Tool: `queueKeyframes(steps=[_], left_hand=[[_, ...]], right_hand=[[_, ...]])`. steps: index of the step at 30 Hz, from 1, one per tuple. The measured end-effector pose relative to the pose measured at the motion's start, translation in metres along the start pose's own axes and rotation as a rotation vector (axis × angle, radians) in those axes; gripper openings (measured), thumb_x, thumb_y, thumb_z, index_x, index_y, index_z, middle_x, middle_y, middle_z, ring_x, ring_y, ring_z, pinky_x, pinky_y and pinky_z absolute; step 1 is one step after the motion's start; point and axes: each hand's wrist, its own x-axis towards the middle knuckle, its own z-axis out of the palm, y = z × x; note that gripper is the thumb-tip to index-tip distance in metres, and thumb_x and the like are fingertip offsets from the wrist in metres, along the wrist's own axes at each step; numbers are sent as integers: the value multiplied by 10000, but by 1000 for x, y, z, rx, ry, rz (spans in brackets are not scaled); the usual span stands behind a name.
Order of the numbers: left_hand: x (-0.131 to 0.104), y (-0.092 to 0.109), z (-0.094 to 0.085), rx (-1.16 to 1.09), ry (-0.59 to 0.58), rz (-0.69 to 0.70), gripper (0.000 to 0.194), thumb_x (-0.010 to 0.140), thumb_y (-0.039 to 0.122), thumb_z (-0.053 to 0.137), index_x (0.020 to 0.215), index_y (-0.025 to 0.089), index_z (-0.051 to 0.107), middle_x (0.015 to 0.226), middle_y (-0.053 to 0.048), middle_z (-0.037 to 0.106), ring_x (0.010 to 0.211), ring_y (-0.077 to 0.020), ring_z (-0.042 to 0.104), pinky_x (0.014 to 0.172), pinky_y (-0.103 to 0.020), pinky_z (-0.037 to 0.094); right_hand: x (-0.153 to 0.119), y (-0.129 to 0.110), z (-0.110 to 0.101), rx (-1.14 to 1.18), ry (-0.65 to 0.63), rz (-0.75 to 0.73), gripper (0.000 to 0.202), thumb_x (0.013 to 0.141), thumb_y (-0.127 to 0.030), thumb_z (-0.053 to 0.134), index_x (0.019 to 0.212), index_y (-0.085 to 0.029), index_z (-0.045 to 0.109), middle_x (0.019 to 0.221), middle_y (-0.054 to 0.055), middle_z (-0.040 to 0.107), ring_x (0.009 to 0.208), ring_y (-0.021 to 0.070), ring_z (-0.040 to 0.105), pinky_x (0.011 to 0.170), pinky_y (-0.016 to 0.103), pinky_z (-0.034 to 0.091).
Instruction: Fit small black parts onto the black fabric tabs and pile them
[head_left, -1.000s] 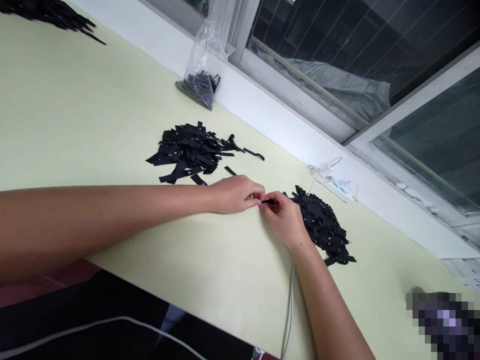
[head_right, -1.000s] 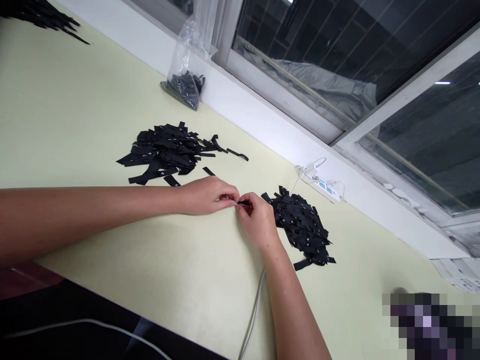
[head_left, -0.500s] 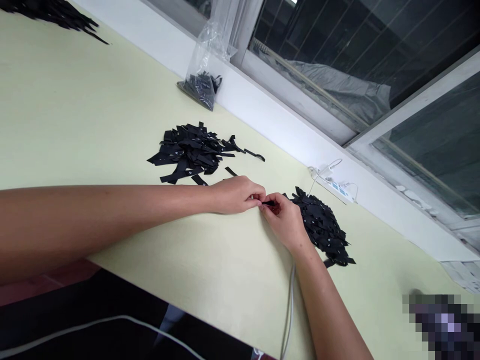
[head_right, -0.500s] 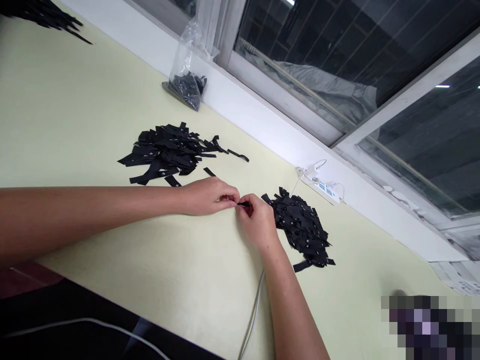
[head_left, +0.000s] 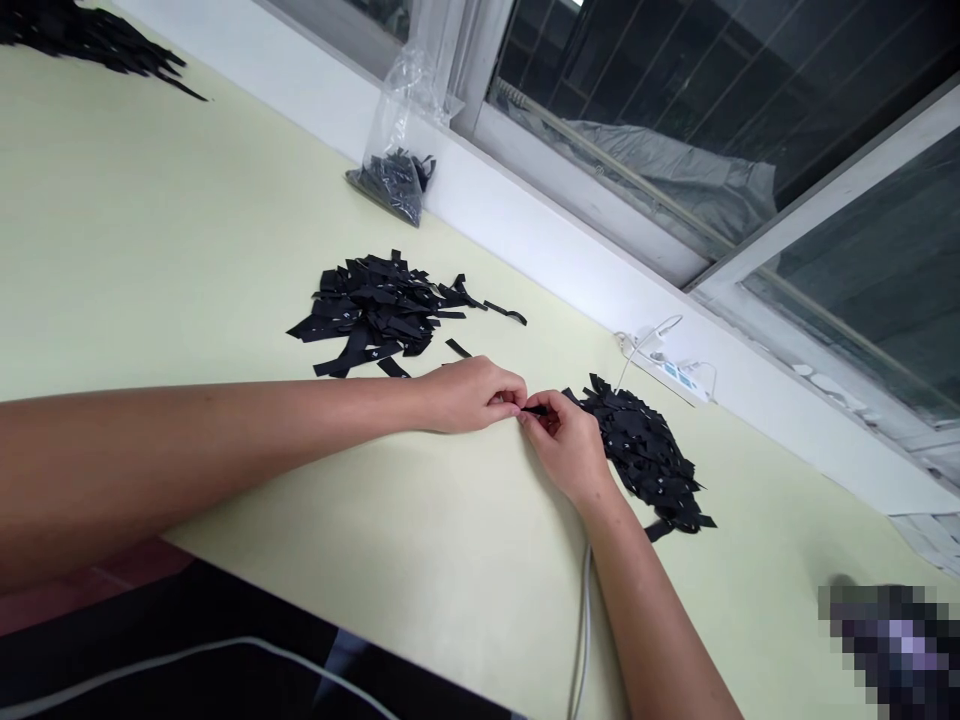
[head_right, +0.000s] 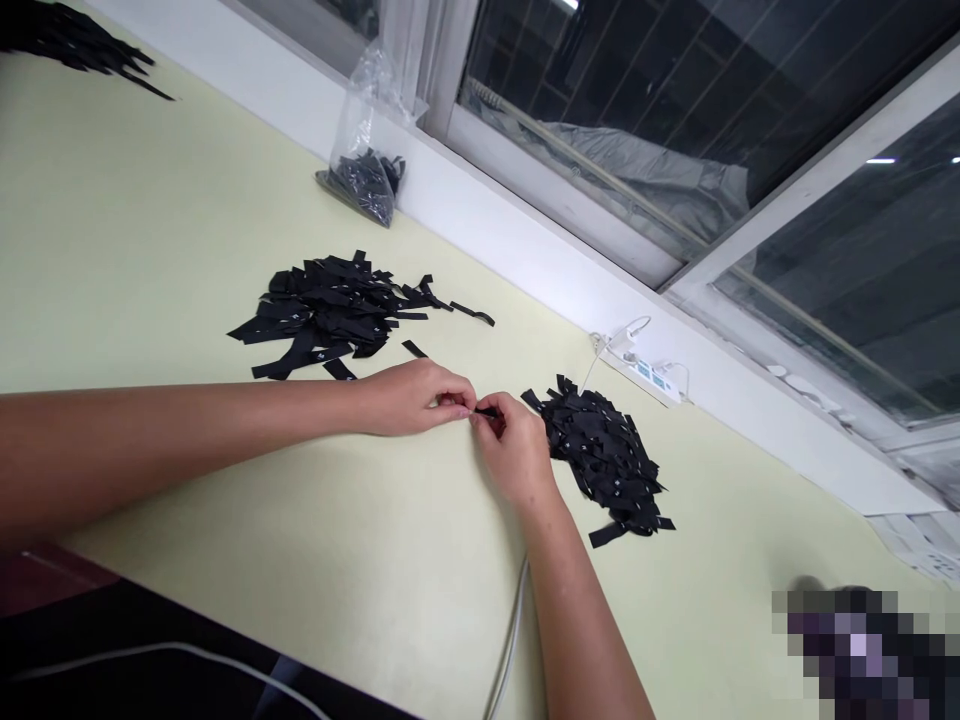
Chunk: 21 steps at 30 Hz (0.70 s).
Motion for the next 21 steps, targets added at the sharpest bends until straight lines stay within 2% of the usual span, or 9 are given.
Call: queueKeyframes(steps=[8, 21], left_hand=[[3, -2, 1, -37, -15, -42, 178, 893, 275, 570, 926, 192, 723, 721, 8, 645, 630, -108, 507, 617, -251, 323], [4, -3, 2, -39, -23, -57, 194, 888, 294, 559, 922, 205, 728, 717, 11, 632, 631, -109, 495, 619, -255, 323]], right_hand=[[0, 2, 1, 55, 17, 34, 162, 861, -348, 641, 947, -224, 699, 729, -13, 656, 600, 134, 511, 585, 267, 405], [4, 0, -3, -14, -10, -30, 119, 855, -284, 623, 930, -232, 700, 726, -27, 644, 599, 127, 512, 588, 258, 386]])
